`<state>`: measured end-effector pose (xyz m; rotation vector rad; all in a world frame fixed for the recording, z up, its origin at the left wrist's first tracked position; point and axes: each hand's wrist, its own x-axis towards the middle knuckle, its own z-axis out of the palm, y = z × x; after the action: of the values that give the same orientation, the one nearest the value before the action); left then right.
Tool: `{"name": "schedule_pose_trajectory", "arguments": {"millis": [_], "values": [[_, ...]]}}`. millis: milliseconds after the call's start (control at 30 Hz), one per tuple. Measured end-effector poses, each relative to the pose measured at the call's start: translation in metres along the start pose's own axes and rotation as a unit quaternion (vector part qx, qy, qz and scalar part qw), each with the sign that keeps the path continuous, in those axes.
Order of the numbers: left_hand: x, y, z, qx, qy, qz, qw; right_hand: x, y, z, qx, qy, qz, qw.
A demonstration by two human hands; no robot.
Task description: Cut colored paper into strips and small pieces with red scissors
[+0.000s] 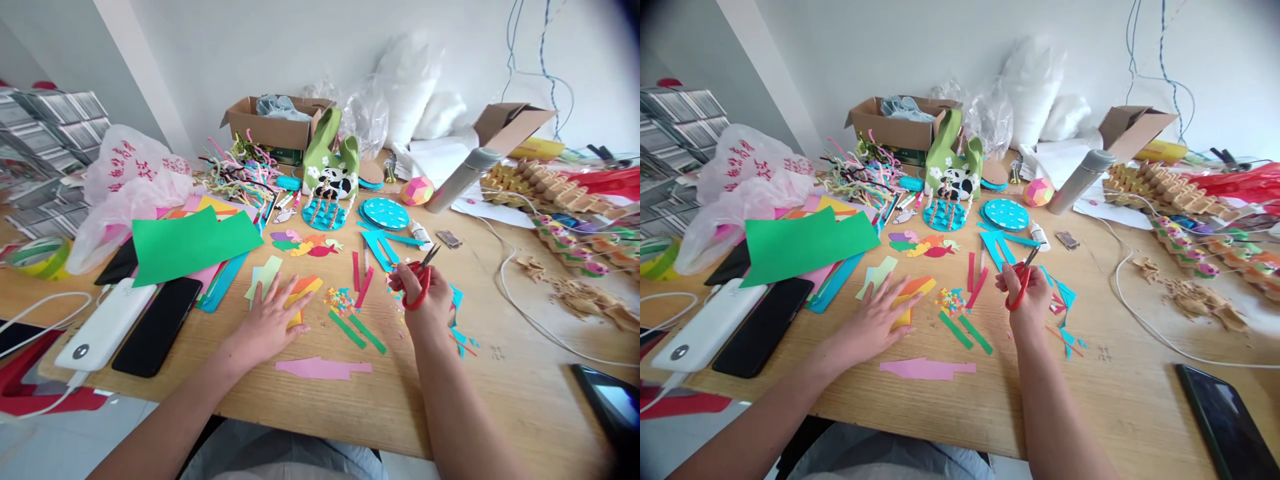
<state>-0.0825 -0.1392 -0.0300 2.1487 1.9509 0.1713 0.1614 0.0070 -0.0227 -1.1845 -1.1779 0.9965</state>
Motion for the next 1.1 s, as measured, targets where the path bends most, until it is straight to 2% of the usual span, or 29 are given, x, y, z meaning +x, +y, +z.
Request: {"name": "schedule_pose_trajectory", "arguments": {"millis": [133,233,433,533,633,767,900,933,1000,1033,1067,1100], "values": [[0.002,0.002,0.005,0.046,-0.044,-0.006,0.998,0.0,-0.001,0.0,-0.001,-0.007,-0.007,1.0],[0.001,-0.001,0.01,0.061,-0.042,-0.011,0.997,-0.001,-0.002,-0.001,-0.006,-0.007,-0.011,1.0],[-0.018,-0.005,0.021,0.089,0.019,0.01,0.996,-0.002,-0.007,0.0,-0.027,-0.005,-0.015,1.0],[-0.035,-0.009,0.028,0.099,0.061,0.02,0.993,-0.004,-0.008,0.0,-0.034,-0.006,-0.019,0.999],[-0.055,-0.013,0.032,0.118,0.078,0.022,0.99,-0.004,-0.007,0.001,-0.036,-0.007,-0.017,0.999],[-0.078,-0.015,0.029,0.132,0.102,0.013,0.986,-0.003,-0.004,0.002,-0.03,-0.008,-0.01,0.999],[-0.085,-0.014,0.021,0.11,0.145,0.021,0.983,-0.003,-0.006,0.002,-0.047,-0.025,-0.002,0.999],[-0.084,-0.013,0.019,0.107,0.155,0.026,0.982,-0.004,-0.008,0.001,-0.061,-0.061,-0.005,0.996],[-0.081,-0.013,0.016,0.105,0.169,0.036,0.979,-0.01,-0.015,-0.001,-0.102,-0.206,-0.019,0.973],[-0.079,-0.012,0.015,0.106,0.171,0.042,0.979,-0.014,-0.019,-0.002,-0.124,-0.314,-0.031,0.941],[-0.076,-0.011,0.015,0.109,0.169,0.049,0.978,-0.018,-0.023,-0.002,-0.163,-0.421,-0.04,0.891],[-0.074,-0.011,0.015,0.112,0.163,0.057,0.979,-0.023,-0.027,-0.002,-0.218,-0.478,-0.062,0.848]]}}
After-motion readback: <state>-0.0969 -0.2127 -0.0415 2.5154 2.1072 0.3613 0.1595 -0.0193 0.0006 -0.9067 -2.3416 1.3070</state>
